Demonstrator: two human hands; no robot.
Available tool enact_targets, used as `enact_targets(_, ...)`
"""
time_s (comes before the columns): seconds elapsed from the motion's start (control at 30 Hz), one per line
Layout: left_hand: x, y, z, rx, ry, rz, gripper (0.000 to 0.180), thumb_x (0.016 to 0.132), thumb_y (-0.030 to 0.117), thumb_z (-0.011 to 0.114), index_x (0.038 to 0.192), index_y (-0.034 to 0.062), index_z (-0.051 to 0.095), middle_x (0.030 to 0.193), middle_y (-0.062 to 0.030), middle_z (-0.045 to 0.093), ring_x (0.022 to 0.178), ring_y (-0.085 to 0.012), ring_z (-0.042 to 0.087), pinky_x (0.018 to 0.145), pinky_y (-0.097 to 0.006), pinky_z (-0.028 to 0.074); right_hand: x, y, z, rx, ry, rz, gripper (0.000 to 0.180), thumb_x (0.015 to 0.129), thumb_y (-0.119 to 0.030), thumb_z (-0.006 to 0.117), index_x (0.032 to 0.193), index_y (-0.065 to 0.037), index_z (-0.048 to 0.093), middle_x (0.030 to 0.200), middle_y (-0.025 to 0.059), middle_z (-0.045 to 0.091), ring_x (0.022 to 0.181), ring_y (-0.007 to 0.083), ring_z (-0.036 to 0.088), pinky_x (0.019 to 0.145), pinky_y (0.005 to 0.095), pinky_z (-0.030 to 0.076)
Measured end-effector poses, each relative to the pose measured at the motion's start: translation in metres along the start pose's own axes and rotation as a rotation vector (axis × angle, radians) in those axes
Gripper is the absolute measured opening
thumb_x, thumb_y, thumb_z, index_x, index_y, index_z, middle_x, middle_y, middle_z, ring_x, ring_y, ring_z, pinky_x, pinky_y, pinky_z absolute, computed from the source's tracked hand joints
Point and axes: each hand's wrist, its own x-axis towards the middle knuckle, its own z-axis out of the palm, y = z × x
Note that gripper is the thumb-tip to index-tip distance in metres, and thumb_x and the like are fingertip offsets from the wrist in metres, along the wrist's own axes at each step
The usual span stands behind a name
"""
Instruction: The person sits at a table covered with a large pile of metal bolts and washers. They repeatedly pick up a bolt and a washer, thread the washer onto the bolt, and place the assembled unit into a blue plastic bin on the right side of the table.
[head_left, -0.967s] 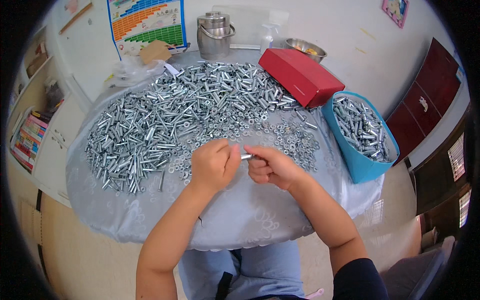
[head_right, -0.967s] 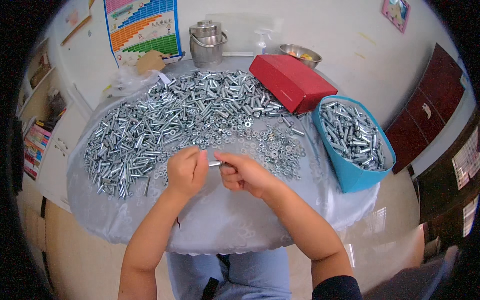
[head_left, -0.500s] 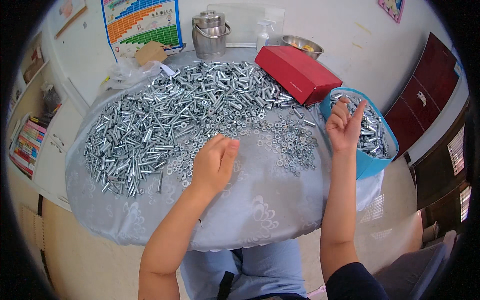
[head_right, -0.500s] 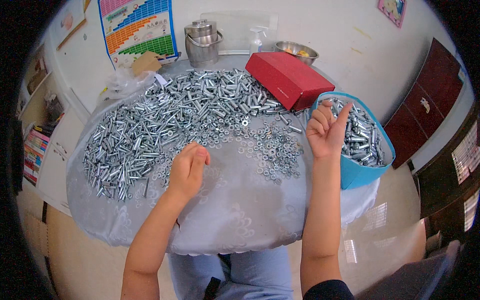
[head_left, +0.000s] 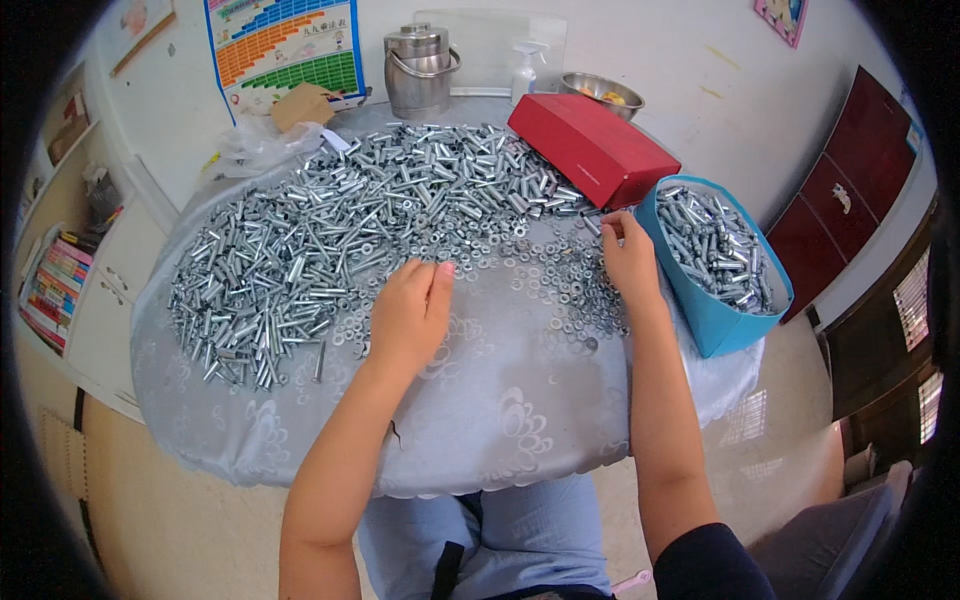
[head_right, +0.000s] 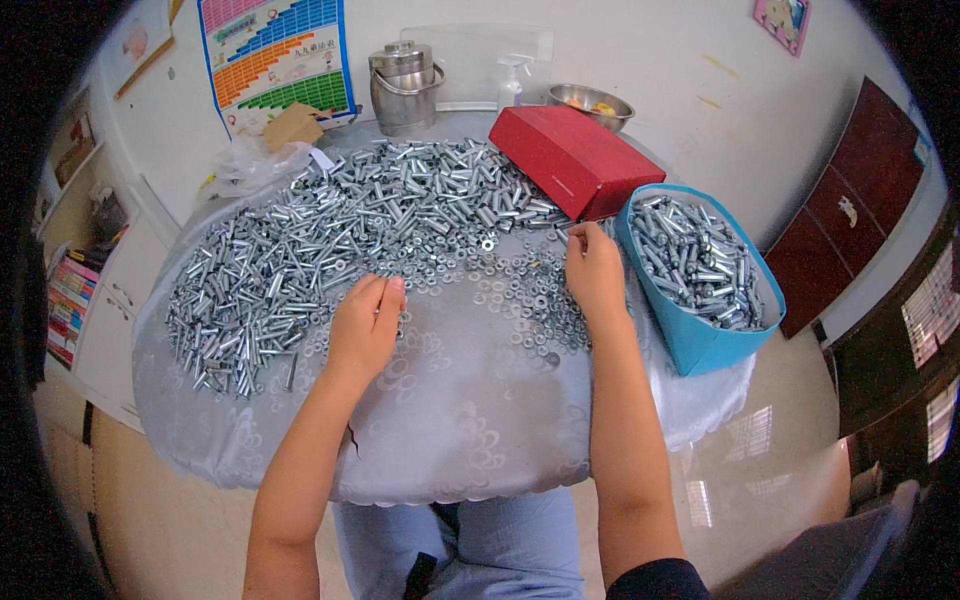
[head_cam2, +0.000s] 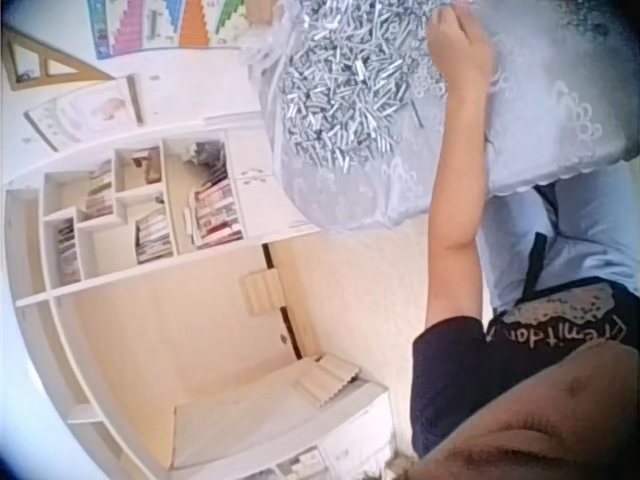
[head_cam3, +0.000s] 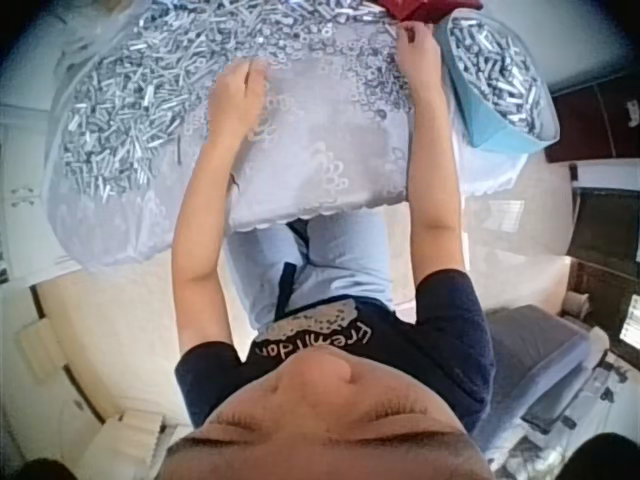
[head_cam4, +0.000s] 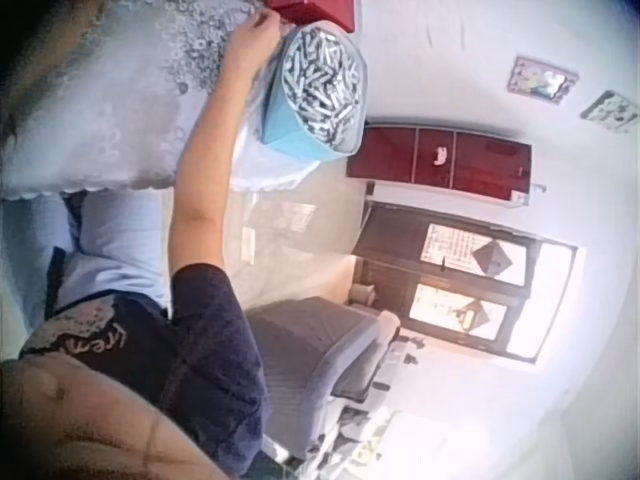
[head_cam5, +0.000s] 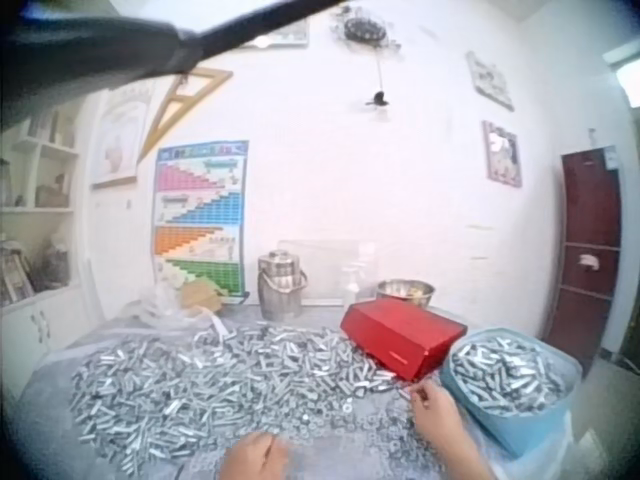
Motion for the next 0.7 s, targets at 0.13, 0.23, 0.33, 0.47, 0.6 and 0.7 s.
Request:
enact_targets(0.13, 0.006, -0.008, -0.006, 0.078, 0.059, -0.003, 0.03, 0.088, 0.023, 0.047, 0.07, -0.0007, 0.053, 0.067, -0.0115, 0.049, 0.061, -0.0257, 0.048, 0.058, -0.034, 0.038, -0.001, 0.021, 0.004, -0.079, -0.052, 0.023, 0.015, 0.079, -0.005, 0.05, 0.09, 0.0, 0.059, 0.085, 0.0215, 0.061, 0.082, 0.036, 0.058, 0.073, 0.0394, 0.045)
enact_targets(0.23, 0.01, -0.008, -0.016, 0.137, 0.09, -0.025, 0.026, 0.086, 0.022, 0.05, 0.076, -0.0004, 0.055, 0.07, -0.0108, 0.052, 0.064, -0.0245, 0.051, 0.06, -0.034, 0.04, -0.002, 0.029, 0.005, -0.108, -0.099, 0.084, 0.018, 0.078, -0.004, 0.05, 0.092, 0.0, 0.06, 0.088, 0.0223, 0.06, 0.085, 0.0361, 0.058, 0.075, 0.0391, 0.045)
enact_targets(0.33, 0.016, -0.029, -0.021, 0.197, 0.206, 0.005, 0.025, 0.086, 0.024, 0.051, 0.081, 0.0001, 0.056, 0.073, -0.0102, 0.054, 0.067, -0.0235, 0.052, 0.061, -0.033, 0.041, -0.001, 0.04, 0.004, -0.171, -0.137, 0.132, 0.02, 0.078, -0.004, 0.05, 0.095, -0.002, 0.06, 0.09, 0.0213, 0.061, 0.088, 0.0353, 0.058, 0.077, 0.0384, 0.045)
enact_targets(0.47, 0.022, -0.05, -0.031, 0.106, 0.196, -0.234, 0.023, 0.085, 0.023, 0.052, 0.085, 0.0001, 0.056, 0.075, -0.0102, 0.057, 0.067, -0.0212, 0.054, 0.063, -0.032, 0.042, -0.002, 0.043, 0.003, -0.239, -0.167, 0.189, 0.024, 0.076, -0.002, 0.052, 0.098, -0.006, 0.061, 0.095, 0.0181, 0.062, 0.092, 0.0333, 0.058, 0.079, 0.0382, 0.045)
enact_targets(0.6, 0.024, -0.071, -0.032, 0.085, 0.249, -0.238, 0.021, 0.085, 0.02, 0.052, 0.086, 0.0004, 0.056, 0.076, -0.009, 0.059, 0.067, -0.0183, 0.055, 0.063, -0.03, 0.043, -0.002, 0.043, -0.001, -0.263, -0.171, 0.212, 0.024, 0.074, -0.002, 0.057, 0.097, -0.006, 0.062, 0.095, 0.0159, 0.062, 0.091, 0.0301, 0.059, 0.079, 0.036, 0.046)
enact_targets(0.7, 0.024, -0.086, -0.036, 0.071, 0.278, -0.268, 0.017, 0.084, 0.016, 0.053, 0.089, 0.0003, 0.057, 0.077, -0.0079, 0.06, 0.07, -0.0163, 0.055, 0.066, -0.028, 0.043, -0.003, 0.033, -0.003, -0.292, -0.175, 0.23, 0.025, 0.072, 0.0, 0.06, 0.097, -0.001, 0.06, 0.093, 0.0152, 0.063, 0.09, 0.0272, 0.06, 0.079, 0.033, 0.046)
